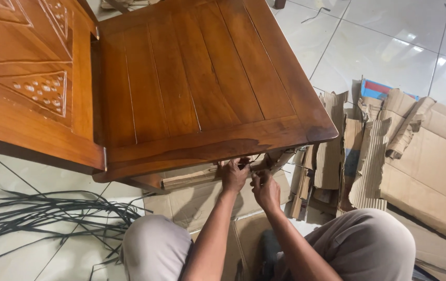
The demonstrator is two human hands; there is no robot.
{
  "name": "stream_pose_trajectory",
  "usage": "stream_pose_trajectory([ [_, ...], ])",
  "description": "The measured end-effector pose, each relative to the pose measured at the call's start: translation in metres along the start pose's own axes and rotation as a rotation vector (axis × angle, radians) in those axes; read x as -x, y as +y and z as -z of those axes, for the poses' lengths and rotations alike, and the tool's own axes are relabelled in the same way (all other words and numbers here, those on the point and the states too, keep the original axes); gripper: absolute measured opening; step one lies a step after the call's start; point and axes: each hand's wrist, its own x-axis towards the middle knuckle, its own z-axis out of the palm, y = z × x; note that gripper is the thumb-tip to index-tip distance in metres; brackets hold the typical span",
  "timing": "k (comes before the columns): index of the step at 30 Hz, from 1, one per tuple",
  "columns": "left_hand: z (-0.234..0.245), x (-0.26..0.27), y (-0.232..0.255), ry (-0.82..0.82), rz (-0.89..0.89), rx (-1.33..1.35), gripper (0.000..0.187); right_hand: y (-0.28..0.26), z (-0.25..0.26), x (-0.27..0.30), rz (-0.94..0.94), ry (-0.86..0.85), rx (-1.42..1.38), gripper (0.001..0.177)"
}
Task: Wrapping and tying black plastic strips around the frame of a wooden chair
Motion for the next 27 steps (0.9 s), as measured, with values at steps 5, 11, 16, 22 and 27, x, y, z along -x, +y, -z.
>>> stream_pose_trajectory([
  [5, -0.008, 0.000, -0.013, -0.022, 0.020, 0.004, 0.022, 0.003, -0.002, -0.002, 0.001, -0.045, 0.124, 0.032],
  [11, -0.015, 0.001, -0.019, -0.043, 0.044, 0.031, 0.020, -0.010, 0.008, 0.008, 0.013, -0.088, 0.223, 0.028],
  [16, -0.010, -0.002, -0.016, -0.040, 0.048, 0.022, 0.021, -0.015, 0.006, 0.004, 0.020, -0.096, 0.237, 0.029],
  [22, 0.003, 0.001, 0.003, -0.014, 0.021, 0.039, 0.016, -0.026, 0.015, 0.011, 0.037, -0.032, -0.154, 0.029],
  [27, 0.003, 0.001, 0.000, -0.021, 0.008, 0.034, 0.020, -0.030, 0.019, 0.021, 0.130, 0.011, -0.108, 0.026],
])
